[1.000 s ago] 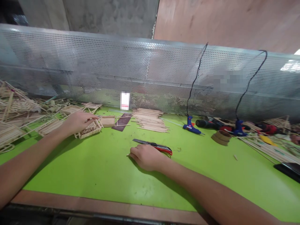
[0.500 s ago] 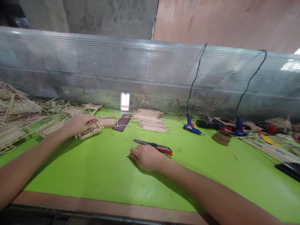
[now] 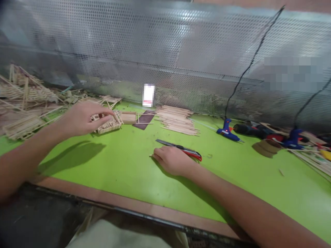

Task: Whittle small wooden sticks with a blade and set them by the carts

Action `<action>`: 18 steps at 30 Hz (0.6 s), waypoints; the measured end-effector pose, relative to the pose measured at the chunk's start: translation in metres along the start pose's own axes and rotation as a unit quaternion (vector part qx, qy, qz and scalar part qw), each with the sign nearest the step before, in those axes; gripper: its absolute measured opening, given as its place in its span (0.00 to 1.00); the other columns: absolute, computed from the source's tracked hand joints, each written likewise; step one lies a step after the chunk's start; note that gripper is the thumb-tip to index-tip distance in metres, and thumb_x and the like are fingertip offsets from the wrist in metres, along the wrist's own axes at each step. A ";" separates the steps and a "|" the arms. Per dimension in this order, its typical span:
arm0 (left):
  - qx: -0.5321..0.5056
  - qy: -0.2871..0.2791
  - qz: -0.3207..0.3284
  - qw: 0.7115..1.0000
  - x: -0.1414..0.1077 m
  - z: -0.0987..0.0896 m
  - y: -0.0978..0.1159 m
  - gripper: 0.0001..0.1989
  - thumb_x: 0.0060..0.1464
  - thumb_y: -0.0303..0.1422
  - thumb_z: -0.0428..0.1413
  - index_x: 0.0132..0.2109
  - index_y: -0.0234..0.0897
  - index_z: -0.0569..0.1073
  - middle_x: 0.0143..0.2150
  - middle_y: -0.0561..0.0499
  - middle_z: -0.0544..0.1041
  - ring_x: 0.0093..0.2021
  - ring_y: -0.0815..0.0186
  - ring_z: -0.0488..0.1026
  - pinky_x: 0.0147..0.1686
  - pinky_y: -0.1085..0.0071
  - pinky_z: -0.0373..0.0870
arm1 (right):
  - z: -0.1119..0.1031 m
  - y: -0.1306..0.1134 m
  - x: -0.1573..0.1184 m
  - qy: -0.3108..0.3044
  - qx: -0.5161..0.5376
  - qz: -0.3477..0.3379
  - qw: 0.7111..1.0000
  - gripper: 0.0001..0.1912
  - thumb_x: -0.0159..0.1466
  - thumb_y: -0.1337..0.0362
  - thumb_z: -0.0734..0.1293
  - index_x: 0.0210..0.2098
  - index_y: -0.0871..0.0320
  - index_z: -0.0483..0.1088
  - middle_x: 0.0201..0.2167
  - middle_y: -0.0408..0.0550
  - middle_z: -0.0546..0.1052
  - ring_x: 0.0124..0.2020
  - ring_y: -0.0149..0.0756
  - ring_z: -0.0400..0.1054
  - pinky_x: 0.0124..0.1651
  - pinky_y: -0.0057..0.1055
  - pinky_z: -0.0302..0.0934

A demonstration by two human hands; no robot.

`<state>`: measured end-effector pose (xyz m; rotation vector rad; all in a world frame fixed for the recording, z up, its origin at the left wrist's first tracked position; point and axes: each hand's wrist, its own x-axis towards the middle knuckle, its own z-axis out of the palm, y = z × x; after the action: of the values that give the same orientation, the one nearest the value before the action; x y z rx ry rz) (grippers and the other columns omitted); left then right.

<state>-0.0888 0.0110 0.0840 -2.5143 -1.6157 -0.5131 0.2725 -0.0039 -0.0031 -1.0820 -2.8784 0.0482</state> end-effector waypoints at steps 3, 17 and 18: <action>-0.001 0.008 0.051 0.999 -0.023 -0.019 0.006 0.26 0.66 0.53 0.45 0.52 0.48 0.82 0.45 0.51 0.84 0.44 0.56 0.78 0.46 0.63 0.71 | -0.003 0.000 0.001 -0.017 0.000 0.004 1.000 0.18 0.78 0.57 0.55 0.36 0.56 0.67 0.33 0.49 0.77 0.33 0.39 0.70 0.38 0.34 0.55; -0.056 -0.101 0.221 0.969 0.006 0.025 0.051 0.15 0.67 0.38 0.52 0.42 0.44 0.84 0.37 0.51 0.85 0.33 0.62 0.78 0.38 0.64 0.72 | -0.002 -0.006 0.000 0.083 0.000 -0.081 0.993 0.15 0.76 0.62 0.58 0.48 0.57 0.76 0.47 0.56 0.78 0.48 0.45 0.71 0.52 0.41 0.63; -0.066 -0.094 0.243 0.963 0.010 0.031 0.059 0.15 0.67 0.37 0.52 0.41 0.43 0.84 0.36 0.52 0.84 0.31 0.63 0.77 0.37 0.65 0.72 | -0.002 -0.007 -0.001 0.095 -0.004 -0.092 0.991 0.15 0.76 0.64 0.58 0.50 0.56 0.76 0.50 0.56 0.78 0.50 0.46 0.70 0.53 0.42 0.63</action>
<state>-0.0249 0.0023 0.0639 -2.9927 -0.9657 -0.3383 0.2687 -0.0097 -0.0006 -0.7722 -2.7921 -0.0723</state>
